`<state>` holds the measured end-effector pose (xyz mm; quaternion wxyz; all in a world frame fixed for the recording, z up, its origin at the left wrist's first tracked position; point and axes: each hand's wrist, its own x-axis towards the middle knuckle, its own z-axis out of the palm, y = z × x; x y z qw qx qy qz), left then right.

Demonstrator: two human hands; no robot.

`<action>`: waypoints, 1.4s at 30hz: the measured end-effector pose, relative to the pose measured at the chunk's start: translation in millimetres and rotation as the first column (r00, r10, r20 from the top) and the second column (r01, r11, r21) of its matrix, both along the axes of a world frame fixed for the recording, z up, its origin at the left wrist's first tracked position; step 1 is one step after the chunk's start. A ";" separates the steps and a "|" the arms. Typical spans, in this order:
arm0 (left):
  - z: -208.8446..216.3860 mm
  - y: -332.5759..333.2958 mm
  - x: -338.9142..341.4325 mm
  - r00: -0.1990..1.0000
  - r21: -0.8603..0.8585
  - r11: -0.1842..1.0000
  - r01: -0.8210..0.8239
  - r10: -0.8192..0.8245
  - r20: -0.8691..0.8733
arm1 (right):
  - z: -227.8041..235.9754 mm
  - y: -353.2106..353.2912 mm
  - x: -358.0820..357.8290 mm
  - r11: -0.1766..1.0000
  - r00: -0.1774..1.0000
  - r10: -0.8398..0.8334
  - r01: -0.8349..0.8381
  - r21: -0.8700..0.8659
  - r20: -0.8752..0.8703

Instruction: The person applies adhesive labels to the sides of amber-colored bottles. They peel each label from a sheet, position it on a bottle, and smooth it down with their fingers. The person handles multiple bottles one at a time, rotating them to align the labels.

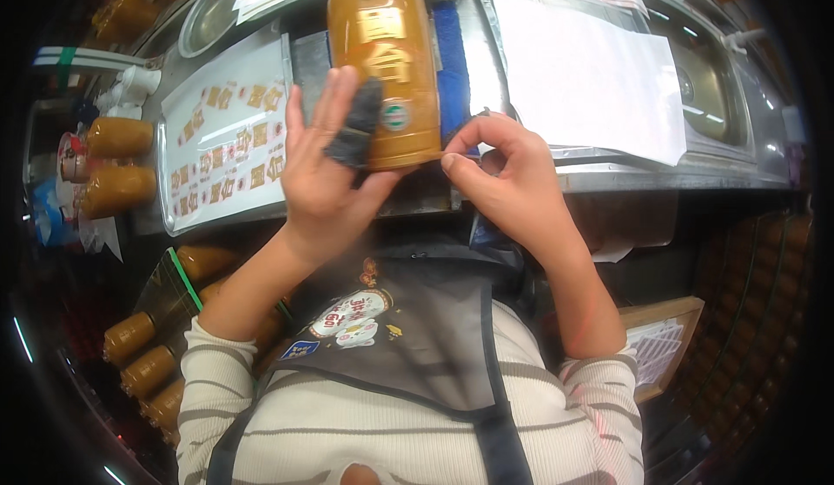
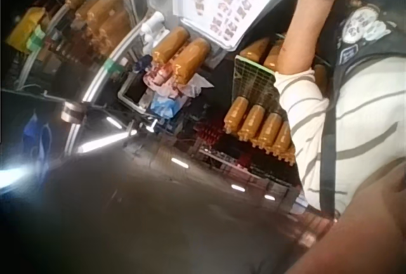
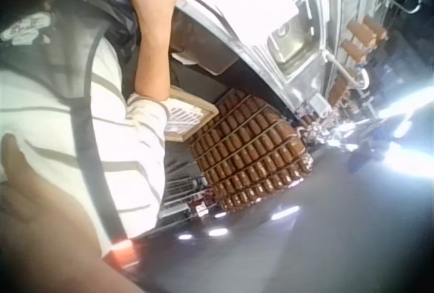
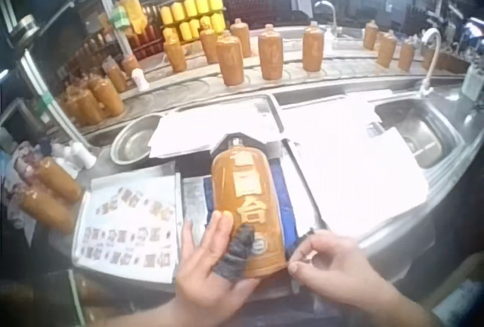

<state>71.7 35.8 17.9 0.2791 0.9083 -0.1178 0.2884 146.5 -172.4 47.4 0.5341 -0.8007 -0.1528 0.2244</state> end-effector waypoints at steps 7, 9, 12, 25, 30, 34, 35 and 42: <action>-26.2 10.6 -42.5 0.994 -0.071 0.997 -0.015 0.008 -0.105 | 7.0 -4.6 0.7 0.997 0.989 -0.018 0.030 0.077 -0.150; -31.9 11.3 -47.3 0.995 -0.034 0.999 -0.026 0.022 -0.094 | 7.9 -4.4 1.3 0.995 0.980 -0.021 0.040 0.091 -0.198; -26.4 9.0 -42.7 0.995 0.036 0.999 -0.030 0.033 -0.090 | 7.1 -4.4 4.5 0.993 0.968 -0.027 0.055 0.107 -0.251; 14.4 -14.6 1.9 0.999 0.241 0.970 0.046 -0.052 0.018 | -2.6 -3.8 2.4 0.987 0.964 -0.071 0.105 0.118 -0.257; -1.5 -6.1 5.0 0.999 0.096 0.994 -0.048 0.047 0.007 | -0.4 -0.5 5.0 0.996 0.977 0.005 0.015 0.089 -0.215; -16.3 0.7 -5.5 0.997 -0.069 0.997 -0.039 0.033 -0.076 | -0.2 -4.4 4.2 0.994 0.970 -0.019 0.045 0.104 -0.243; -16.6 2.6 -10.6 0.994 -0.086 0.996 -0.038 0.029 -0.104 | -0.1 -4.2 4.3 0.994 0.968 -0.013 0.040 0.106 -0.252; -30.6 8.9 -49.5 0.987 -0.035 0.999 -0.039 0.033 -0.160 | 3.2 -4.1 5.9 0.991 0.960 -0.023 0.059 0.121 -0.277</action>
